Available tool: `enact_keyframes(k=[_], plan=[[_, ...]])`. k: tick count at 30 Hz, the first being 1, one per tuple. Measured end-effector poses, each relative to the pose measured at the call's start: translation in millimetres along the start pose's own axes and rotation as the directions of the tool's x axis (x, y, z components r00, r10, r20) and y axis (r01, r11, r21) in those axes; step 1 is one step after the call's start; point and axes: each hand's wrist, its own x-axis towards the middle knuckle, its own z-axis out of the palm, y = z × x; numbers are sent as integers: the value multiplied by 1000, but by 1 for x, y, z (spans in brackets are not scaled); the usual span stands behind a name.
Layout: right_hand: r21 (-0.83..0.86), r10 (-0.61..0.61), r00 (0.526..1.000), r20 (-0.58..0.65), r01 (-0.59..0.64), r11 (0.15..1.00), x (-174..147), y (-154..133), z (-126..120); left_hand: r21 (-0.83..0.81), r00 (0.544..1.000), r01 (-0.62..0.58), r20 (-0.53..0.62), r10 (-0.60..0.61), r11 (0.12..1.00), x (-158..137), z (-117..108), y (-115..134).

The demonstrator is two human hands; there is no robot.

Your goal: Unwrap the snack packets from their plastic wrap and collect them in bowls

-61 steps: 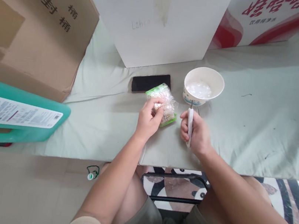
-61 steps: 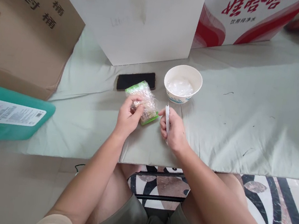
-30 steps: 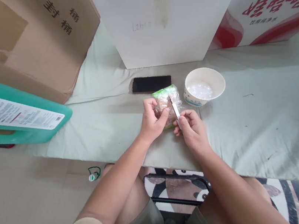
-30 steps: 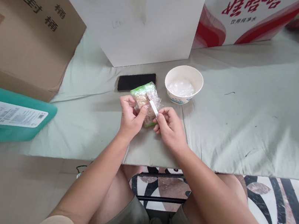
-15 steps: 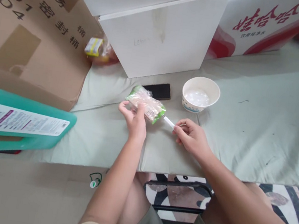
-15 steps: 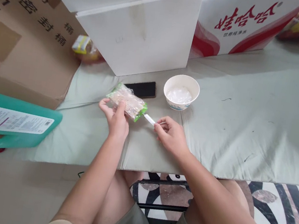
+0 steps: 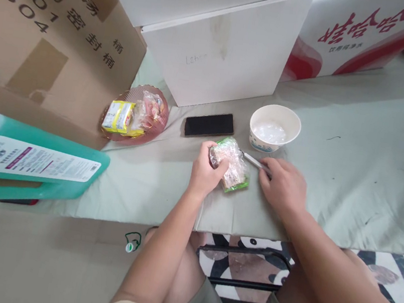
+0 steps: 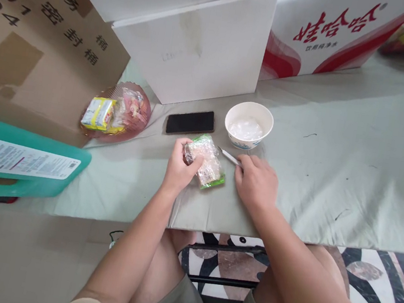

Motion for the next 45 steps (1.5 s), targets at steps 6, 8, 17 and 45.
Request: enact_keyframes(k=[6, 8, 17, 45], plan=[[148, -203, 975, -94, 216, 965, -4, -12, -1, 207, 960, -272, -4, 278, 940, 5, -8, 0], [230, -314, 948, -49, 316, 920, -9, -18, 4, 189, 933, -355, 125, 336, 915, 6, -10, -2], [378, -300, 953, -40, 292, 878, -5, -15, 12, 327, 929, -342, 256, 265, 881, 6, -21, 3], [380, 66, 959, -275, 45, 924, 12, 13, -13, -181, 957, 187, -186, -221, 965, 25, -27, -3]])
